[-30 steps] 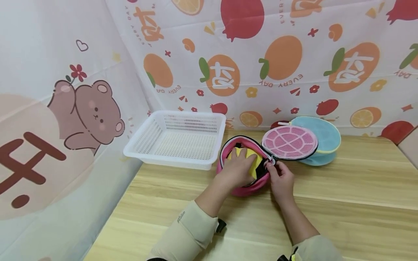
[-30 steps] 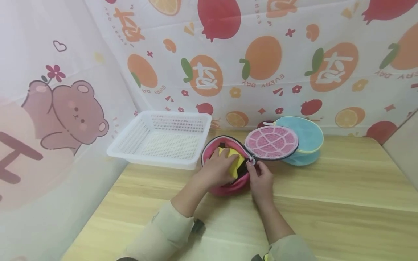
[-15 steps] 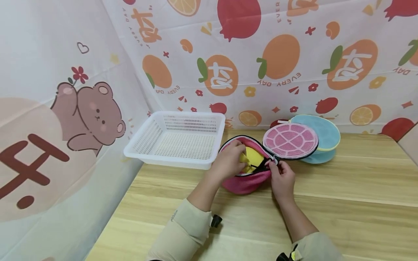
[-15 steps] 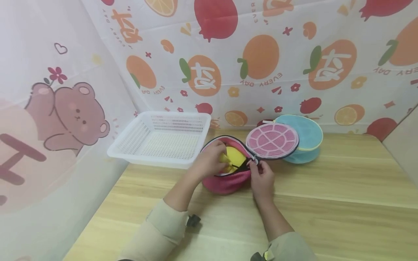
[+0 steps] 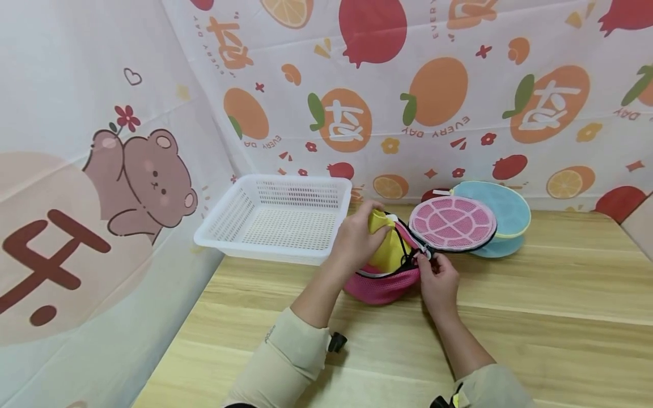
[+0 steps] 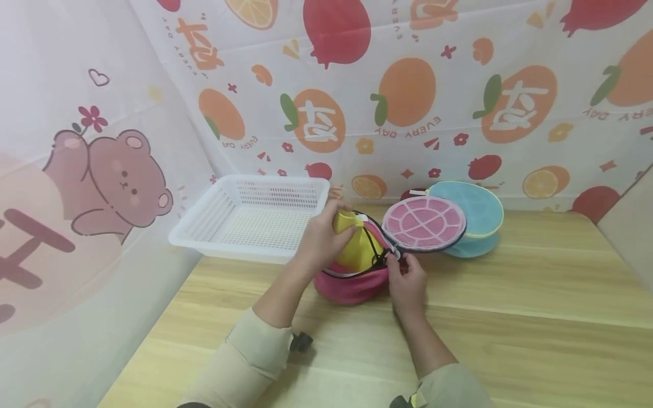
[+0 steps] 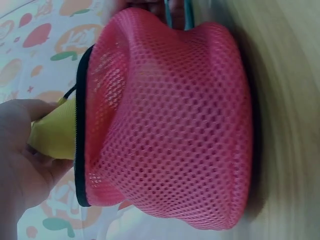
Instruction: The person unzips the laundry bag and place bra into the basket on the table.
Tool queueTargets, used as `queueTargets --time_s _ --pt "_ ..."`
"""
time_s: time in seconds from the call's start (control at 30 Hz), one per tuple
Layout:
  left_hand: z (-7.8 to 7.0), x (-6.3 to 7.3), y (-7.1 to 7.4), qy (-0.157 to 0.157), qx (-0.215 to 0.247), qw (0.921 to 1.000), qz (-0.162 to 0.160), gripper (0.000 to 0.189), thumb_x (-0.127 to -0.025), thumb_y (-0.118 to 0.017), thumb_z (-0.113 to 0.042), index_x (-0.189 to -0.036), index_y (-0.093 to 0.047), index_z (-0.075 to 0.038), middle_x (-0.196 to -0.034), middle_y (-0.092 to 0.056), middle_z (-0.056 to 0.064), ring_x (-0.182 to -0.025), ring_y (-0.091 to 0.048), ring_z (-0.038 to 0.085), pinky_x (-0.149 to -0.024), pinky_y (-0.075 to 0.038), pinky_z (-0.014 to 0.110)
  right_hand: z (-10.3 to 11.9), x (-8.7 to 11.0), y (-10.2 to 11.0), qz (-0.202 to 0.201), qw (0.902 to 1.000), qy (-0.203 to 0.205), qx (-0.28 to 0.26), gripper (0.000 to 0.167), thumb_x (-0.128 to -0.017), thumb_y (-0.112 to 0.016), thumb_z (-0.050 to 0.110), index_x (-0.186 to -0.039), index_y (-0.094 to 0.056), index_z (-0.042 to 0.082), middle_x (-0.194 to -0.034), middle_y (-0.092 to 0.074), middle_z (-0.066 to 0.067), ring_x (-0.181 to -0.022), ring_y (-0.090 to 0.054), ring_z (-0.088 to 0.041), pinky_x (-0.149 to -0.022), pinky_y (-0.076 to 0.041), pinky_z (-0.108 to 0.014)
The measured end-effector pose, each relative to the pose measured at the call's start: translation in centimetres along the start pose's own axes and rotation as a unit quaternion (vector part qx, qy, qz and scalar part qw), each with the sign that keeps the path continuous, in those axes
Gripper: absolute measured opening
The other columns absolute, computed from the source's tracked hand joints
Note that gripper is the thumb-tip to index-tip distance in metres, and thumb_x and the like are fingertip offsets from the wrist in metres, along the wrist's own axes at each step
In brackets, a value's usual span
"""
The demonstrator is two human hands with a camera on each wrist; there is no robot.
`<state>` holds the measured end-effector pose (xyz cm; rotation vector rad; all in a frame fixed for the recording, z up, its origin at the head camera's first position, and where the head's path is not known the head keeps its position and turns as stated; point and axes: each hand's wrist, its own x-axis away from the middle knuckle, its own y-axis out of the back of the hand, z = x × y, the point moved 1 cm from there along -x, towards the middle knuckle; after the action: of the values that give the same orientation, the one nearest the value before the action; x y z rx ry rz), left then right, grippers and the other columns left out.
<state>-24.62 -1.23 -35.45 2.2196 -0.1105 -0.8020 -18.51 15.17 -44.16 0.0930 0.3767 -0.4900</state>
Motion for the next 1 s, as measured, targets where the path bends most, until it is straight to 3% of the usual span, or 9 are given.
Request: queueTargets --time_s 0.07,0.13,0.27,0.37,0.53,0.67,0.8,0.93,1.0 --pt "0.0 -0.2 0.0 0.016 0.011 0.9991 0.039 0.053 -0.088 -0.082 -0.022 -0.133 -0.056 -0.011 -0.117 -0.071 0.010 -0.084 -0.067 0.020 -0.069 -0.056 0.033 0.0 0.0 0.0 -0.003 1.0000 0.007 0.003 0.012 -0.094 -0.063 -0.005 -0.090 -0.064 -0.017 -0.082 -0.065 -0.028 -0.066 -0.053 0.003 -0.059 -0.045 -0.010" --pt "0.3 -0.3 -0.4 0.033 0.005 0.9932 0.111 0.067 -0.086 -0.083 -0.029 -0.142 -0.050 -0.011 -0.124 -0.067 0.009 -0.090 -0.064 0.019 -0.075 -0.055 0.034 0.1 0.0 0.0 -0.006 0.9999 0.014 0.008 0.011 -0.093 -0.063 -0.006 -0.089 -0.064 -0.016 -0.080 -0.064 -0.026 -0.065 -0.052 0.003 -0.057 -0.044 -0.010" --pt "1.3 -0.1 -1.8 0.049 -0.061 0.9566 0.280 0.075 -0.085 -0.082 -0.041 -0.146 -0.047 -0.013 -0.139 -0.054 0.008 -0.123 -0.052 0.027 -0.101 -0.047 0.040 0.3 0.2 -0.1 -0.004 0.9997 0.020 0.011 0.009 -0.092 -0.063 -0.009 -0.090 -0.065 -0.017 -0.082 -0.066 -0.025 -0.067 -0.054 0.004 -0.059 -0.045 -0.009" --pt "2.0 0.1 -2.7 0.055 -0.072 0.9406 0.327 0.064 -0.083 -0.083 -0.041 -0.133 -0.054 -0.014 -0.138 -0.048 0.009 -0.127 -0.046 0.033 -0.104 -0.043 0.042 0.4 0.4 -0.1 0.002 0.9998 0.015 0.014 0.010 -0.092 -0.063 -0.007 -0.092 -0.066 -0.017 -0.085 -0.067 -0.026 -0.071 -0.055 0.003 -0.063 -0.047 -0.009" --pt "2.8 -0.2 -3.6 0.075 -0.030 0.9433 0.322 0.053 -0.078 -0.087 -0.037 -0.109 -0.051 -0.015 -0.111 -0.051 0.005 -0.103 -0.048 0.022 -0.087 -0.045 0.032 0.5 0.7 0.0 0.003 0.9998 0.006 0.021 0.010 -0.092 -0.063 -0.006 -0.091 -0.066 -0.016 -0.084 -0.065 -0.022 -0.070 -0.053 0.002 -0.062 -0.045 -0.010" --pt "2.9 -0.1 -4.1 0.071 -0.042 0.9430 0.322 0.066 -0.076 -0.089 -0.034 -0.125 -0.052 -0.012 -0.117 -0.054 0.007 -0.105 -0.050 0.022 -0.090 -0.045 0.032 0.3 0.8 0.1 0.002 0.9997 0.007 0.025 0.010 -0.092 -0.063 -0.006 -0.089 -0.065 -0.015 -0.082 -0.064 -0.021 -0.069 -0.052 0.002 -0.061 -0.044 -0.010" --pt "3.0 -0.1 -4.1 0.036 -0.075 0.9548 0.285 0.069 -0.074 -0.090 -0.034 -0.131 -0.057 -0.011 -0.117 -0.058 0.005 -0.105 -0.052 0.021 -0.091 -0.045 0.032 0.2 0.7 0.1 -0.005 0.9995 0.015 0.027 0.009 -0.092 -0.063 -0.007 -0.089 -0.064 -0.016 -0.082 -0.064 -0.021 -0.069 -0.052 0.002 -0.062 -0.044 -0.009" --pt "2.9 -0.2 -3.2 -0.023 -0.065 0.9694 0.236 0.034 -0.076 -0.089 -0.020 -0.097 -0.065 -0.010 -0.095 -0.057 0.002 -0.090 -0.052 0.016 -0.077 -0.045 0.027 0.0 0.4 0.1 -0.015 0.9992 0.023 0.028 0.008 -0.091 -0.063 -0.008 -0.087 -0.064 -0.016 -0.080 -0.063 -0.021 -0.069 -0.051 0.002 -0.062 -0.043 -0.009" --pt "2.7 -0.2 -2.5 -0.040 -0.034 0.9776 0.204 0.028 -0.075 -0.086 -0.010 -0.090 -0.062 -0.011 -0.092 -0.057 0.001 -0.086 -0.052 0.013 -0.074 -0.045 0.025 0.0 0.2 0.0 -0.017 0.9992 0.026 0.027 0.008 -0.091 -0.063 -0.008 -0.086 -0.063 -0.015 -0.079 -0.063 -0.020 -0.068 -0.051 0.002 -0.062 -0.043 -0.009"
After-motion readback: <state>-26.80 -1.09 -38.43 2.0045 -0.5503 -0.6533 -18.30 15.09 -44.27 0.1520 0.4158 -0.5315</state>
